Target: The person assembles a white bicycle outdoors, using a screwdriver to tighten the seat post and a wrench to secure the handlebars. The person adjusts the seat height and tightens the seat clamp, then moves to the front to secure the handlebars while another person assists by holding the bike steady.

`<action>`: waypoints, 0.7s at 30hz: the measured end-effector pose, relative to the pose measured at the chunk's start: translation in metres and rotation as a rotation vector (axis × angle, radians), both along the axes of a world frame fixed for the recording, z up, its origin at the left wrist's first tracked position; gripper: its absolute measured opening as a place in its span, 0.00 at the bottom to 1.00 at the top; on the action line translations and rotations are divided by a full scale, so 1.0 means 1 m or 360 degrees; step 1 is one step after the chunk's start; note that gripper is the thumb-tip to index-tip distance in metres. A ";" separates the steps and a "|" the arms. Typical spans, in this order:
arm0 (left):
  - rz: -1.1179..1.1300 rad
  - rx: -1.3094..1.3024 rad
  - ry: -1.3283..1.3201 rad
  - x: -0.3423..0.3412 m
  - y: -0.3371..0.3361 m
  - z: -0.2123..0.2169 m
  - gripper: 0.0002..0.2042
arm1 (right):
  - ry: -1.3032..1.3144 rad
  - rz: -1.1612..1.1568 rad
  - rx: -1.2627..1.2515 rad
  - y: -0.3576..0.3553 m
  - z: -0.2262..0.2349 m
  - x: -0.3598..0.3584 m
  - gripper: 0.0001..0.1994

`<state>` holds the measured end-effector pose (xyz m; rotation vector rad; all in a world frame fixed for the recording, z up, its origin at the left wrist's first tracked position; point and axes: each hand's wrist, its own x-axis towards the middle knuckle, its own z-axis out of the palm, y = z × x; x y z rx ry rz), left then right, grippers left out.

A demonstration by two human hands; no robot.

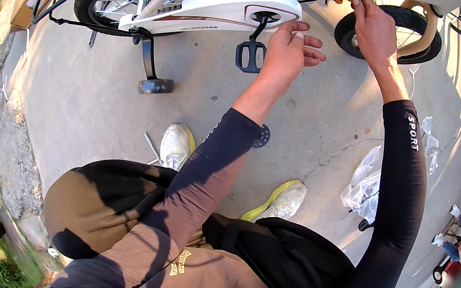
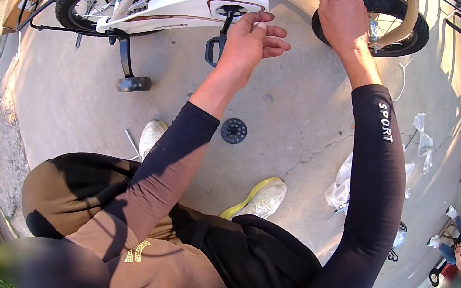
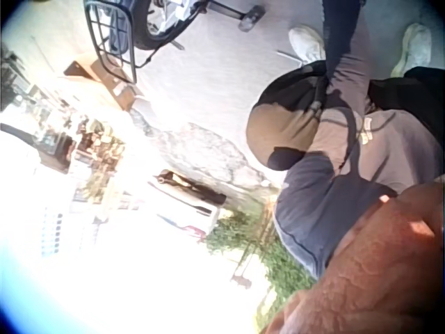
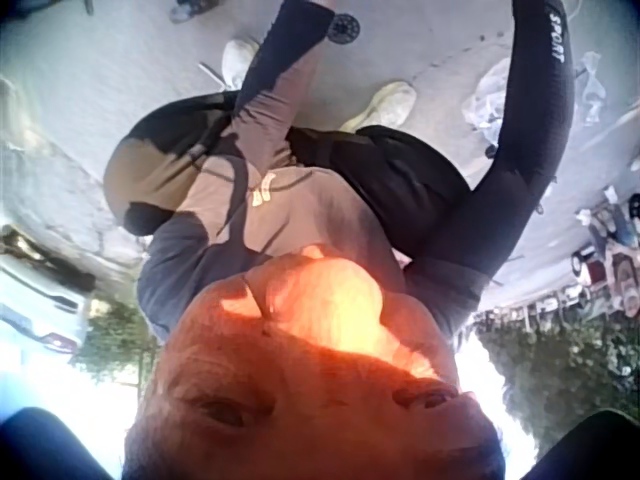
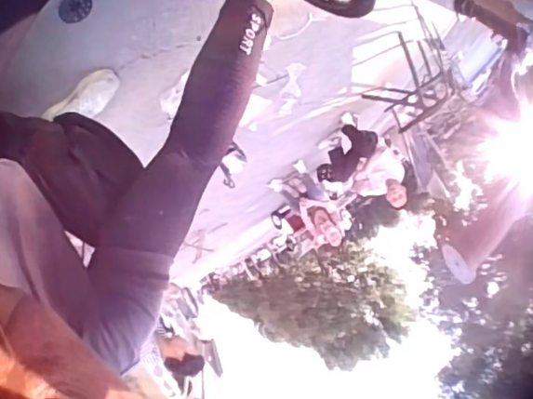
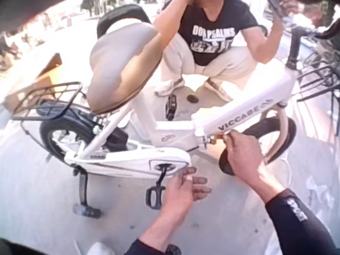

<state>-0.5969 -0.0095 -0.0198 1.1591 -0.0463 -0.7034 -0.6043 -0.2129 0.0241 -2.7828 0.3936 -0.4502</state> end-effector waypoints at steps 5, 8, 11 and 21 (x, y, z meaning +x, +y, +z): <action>0.0002 0.0152 -0.0045 -0.001 0.005 0.002 0.12 | 0.0641 -0.0344 0.1320 0.008 0.035 0.010 0.19; 0.0025 0.0125 -0.0101 0.000 0.001 -0.001 0.11 | 0.0574 -0.0498 0.1767 0.007 0.021 0.013 0.17; 0.0024 0.0147 -0.0095 -0.001 -0.003 -0.003 0.11 | -0.0065 -0.0182 0.0331 0.013 -0.006 0.010 0.14; 0.0106 0.0218 -0.0289 0.006 -0.005 -0.005 0.10 | -0.0071 0.0429 -0.0631 0.010 0.006 -0.019 0.11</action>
